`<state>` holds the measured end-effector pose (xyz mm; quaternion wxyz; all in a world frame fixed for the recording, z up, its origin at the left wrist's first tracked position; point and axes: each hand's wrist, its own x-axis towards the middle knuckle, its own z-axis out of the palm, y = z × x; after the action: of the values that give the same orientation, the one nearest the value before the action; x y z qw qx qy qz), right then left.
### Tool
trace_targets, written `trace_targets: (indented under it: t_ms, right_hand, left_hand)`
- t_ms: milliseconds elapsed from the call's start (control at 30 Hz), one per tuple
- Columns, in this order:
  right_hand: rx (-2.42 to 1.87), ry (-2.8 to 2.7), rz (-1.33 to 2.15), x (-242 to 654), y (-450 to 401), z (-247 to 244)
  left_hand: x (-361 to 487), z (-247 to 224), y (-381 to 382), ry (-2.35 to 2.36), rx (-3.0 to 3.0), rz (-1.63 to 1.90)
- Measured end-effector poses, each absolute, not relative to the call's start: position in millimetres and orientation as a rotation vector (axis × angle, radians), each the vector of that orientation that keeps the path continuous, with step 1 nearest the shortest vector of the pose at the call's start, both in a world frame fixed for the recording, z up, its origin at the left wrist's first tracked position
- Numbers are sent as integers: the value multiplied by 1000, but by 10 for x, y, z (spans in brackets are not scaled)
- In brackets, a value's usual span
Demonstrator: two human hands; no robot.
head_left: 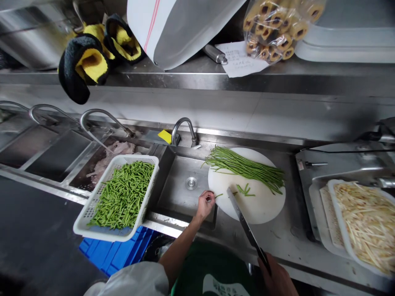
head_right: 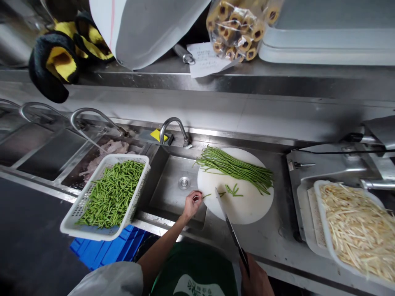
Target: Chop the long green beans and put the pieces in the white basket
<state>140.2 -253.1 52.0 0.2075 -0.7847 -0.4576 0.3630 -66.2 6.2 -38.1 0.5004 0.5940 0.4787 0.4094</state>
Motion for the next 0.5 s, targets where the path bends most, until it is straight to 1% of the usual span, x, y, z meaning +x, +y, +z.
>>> trace_targets:
  t_ms: [100, 233, 400, 500]
  right_hand:
    - [-2190, -1285, 971, 1387, -2536, 555]
    - [-2083, -1368, 1018, 1365, -2482, 532]
    - [-1976, -1560, 1026, 1421, -2429, 433]
    - [-2012, -1574, 992, 1482, -2453, 369]
  left_hand:
    - [-653, -427, 6, 1227, 1126, 1070]
    - [-673, -487, -30, 1277, 785, 1063]
    - [-635, -512, -55, 1273, 704, 1083]
    - [-640, -509, -46, 1283, 711, 1095]
